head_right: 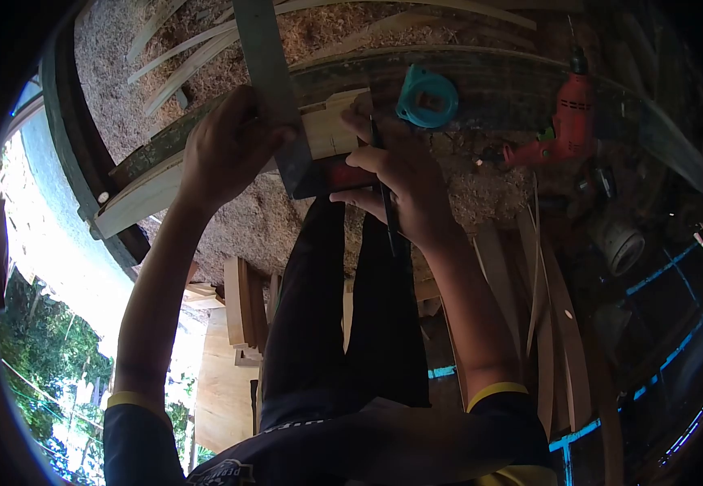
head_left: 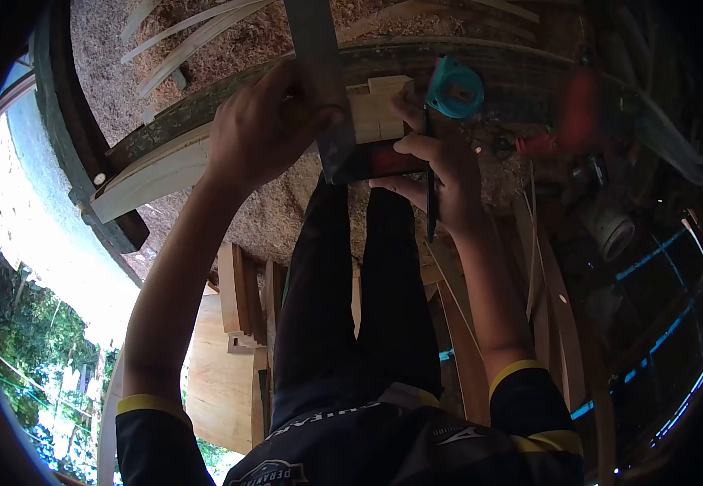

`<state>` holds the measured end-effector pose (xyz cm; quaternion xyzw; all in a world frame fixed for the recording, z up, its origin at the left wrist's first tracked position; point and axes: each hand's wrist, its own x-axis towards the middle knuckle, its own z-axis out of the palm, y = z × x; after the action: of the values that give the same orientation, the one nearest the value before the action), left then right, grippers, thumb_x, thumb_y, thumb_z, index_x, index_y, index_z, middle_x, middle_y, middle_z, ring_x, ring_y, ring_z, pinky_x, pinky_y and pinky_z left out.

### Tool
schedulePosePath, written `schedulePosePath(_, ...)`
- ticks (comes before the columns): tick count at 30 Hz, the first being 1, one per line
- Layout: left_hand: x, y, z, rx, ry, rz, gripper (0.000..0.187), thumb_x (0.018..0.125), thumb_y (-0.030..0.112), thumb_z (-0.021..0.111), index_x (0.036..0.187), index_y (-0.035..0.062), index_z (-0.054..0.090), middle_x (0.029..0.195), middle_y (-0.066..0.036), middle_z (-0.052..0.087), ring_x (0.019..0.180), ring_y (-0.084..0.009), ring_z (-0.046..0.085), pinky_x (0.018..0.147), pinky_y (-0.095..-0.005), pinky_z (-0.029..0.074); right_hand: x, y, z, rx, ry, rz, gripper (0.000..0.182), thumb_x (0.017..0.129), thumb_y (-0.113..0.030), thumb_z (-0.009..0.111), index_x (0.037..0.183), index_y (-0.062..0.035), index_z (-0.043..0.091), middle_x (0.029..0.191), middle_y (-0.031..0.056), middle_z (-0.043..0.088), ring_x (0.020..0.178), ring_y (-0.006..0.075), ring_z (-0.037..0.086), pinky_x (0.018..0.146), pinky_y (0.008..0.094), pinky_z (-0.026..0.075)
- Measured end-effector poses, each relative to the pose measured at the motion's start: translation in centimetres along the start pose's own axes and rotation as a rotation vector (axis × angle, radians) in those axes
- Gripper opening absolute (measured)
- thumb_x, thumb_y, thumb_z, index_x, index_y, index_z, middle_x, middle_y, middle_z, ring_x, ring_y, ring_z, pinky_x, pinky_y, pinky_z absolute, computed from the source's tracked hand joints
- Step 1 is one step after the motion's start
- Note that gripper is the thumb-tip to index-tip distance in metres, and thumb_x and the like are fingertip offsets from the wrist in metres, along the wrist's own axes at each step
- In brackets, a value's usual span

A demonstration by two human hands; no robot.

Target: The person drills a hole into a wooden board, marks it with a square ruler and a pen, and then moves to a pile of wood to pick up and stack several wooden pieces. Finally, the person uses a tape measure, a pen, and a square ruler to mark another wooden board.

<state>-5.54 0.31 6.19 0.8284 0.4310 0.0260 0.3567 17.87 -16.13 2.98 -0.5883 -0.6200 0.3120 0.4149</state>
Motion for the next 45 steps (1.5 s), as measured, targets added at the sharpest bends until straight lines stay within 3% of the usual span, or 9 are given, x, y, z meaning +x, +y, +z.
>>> schedulePosePath(7,-0.2,-0.4,0.4,-0.005,0.043,0.030,0.052,0.089,0.037,0.091,0.120,0.0062,0.063,0.102,-0.016,0.076,0.098,-0.0390,0.077,0.082,-0.0478,0.059,0.4,-0.4,-0.8,-0.009,-0.027,-0.010,0.062,0.071,-0.027,0.101,0.123,-0.0150,0.069,0.154,0.0082,0.066,0.146,0.0357,0.060,0.115,0.0512,0.052)
schedulePosePath(13,-0.2,-0.2,0.2,-0.010,0.049,0.044,0.050,0.090,0.036,0.091,0.119,0.0058,0.063,0.102,-0.016,0.075,0.097,-0.0390,0.076,0.082,-0.0481,0.059,2.4,-2.3,-2.8,-0.013,-0.067,-0.018,0.050,0.090,-0.032,0.091,0.131,-0.0117,0.069,0.148,0.0116,0.070,0.137,0.0340,0.065,0.113,0.0504,0.051)
schedulePosePath(16,-0.3,-0.5,0.4,-0.004,0.069,0.076,0.050,0.090,0.036,0.091,0.118,0.0062,0.063,0.101,-0.015,0.075,0.095,-0.0392,0.076,0.081,-0.0488,0.058,3.2,-3.3,-2.0,0.000,0.037,0.015,0.033,0.103,-0.023,0.078,0.132,-0.0088,0.069,0.138,0.0119,0.076,0.116,0.0303,0.072,0.107,0.0474,0.053)
schedulePosePath(18,-0.3,-0.4,0.4,0.007,0.075,0.073,0.049,0.089,0.037,0.092,0.116,0.0071,0.064,0.100,-0.014,0.075,0.095,-0.0390,0.076,0.080,-0.0491,0.058,3.6,-4.8,-0.6,0.400,0.238,0.309,0.024,0.105,-0.013,0.069,0.128,-0.0065,0.072,0.117,0.0087,0.081,0.093,0.0241,0.072,0.098,0.0440,0.053)
schedulePosePath(24,-0.4,-0.2,0.5,0.008,0.086,0.036,0.048,0.088,0.036,0.092,0.115,0.0074,0.065,0.102,-0.013,0.075,0.095,-0.0378,0.075,0.079,-0.0491,0.058,5.8,-4.7,-0.4,0.059,0.076,0.055,0.015,0.101,-0.007,0.069,0.115,-0.0081,0.074,0.088,0.0030,0.071,0.079,0.0195,0.065,0.081,0.0390,0.051)
schedulePosePath(28,-0.4,-0.3,0.5,-0.007,0.100,0.052,0.047,0.089,0.036,0.091,0.115,0.0071,0.065,0.103,-0.013,0.074,0.095,-0.0376,0.075,0.079,-0.0492,0.058,5.9,-3.7,0.8,-0.082,0.096,-0.008,0.013,0.098,-0.007,0.071,0.110,-0.0084,0.071,0.086,0.0025,0.070,0.079,0.0207,0.065,0.080,0.0384,0.049)
schedulePosePath(30,-0.3,-0.4,0.6,-0.011,0.096,0.062,0.045,0.089,0.036,0.090,0.114,0.0074,0.065,0.100,-0.012,0.074,0.095,-0.0372,0.076,0.078,-0.0494,0.059,5.5,-3.5,2.0,0.055,0.155,0.190,0.013,0.096,-0.007,0.073,0.106,-0.0085,0.067,0.083,0.0029,0.068,0.078,0.0222,0.065,0.081,0.0396,0.048)
schedulePosePath(33,-0.3,-0.2,0.5,-0.049,0.116,0.076,0.044,0.090,0.036,0.089,0.113,0.0079,0.065,0.098,-0.011,0.074,0.095,-0.0372,0.076,0.078,-0.0497,0.059,6.1,-3.3,2.0,-0.118,0.123,0.011,0.016,0.094,-0.006,0.075,0.103,-0.0087,0.063,0.083,0.0041,0.067,0.077,0.0232,0.065,0.078,0.0402,0.047)
schedulePosePath(45,-0.4,-0.5,0.8,-0.019,0.160,0.103,0.045,0.090,0.042,0.089,0.114,0.0107,0.066,0.094,-0.010,0.074,0.091,-0.0363,0.076,0.076,-0.0501,0.058,6.2,-3.3,2.3,-0.128,0.106,0.046,0.018,0.092,-0.004,0.076,0.104,-0.0089,0.064,0.082,0.0044,0.068,0.068,0.0226,0.063,0.076,0.0404,0.048)
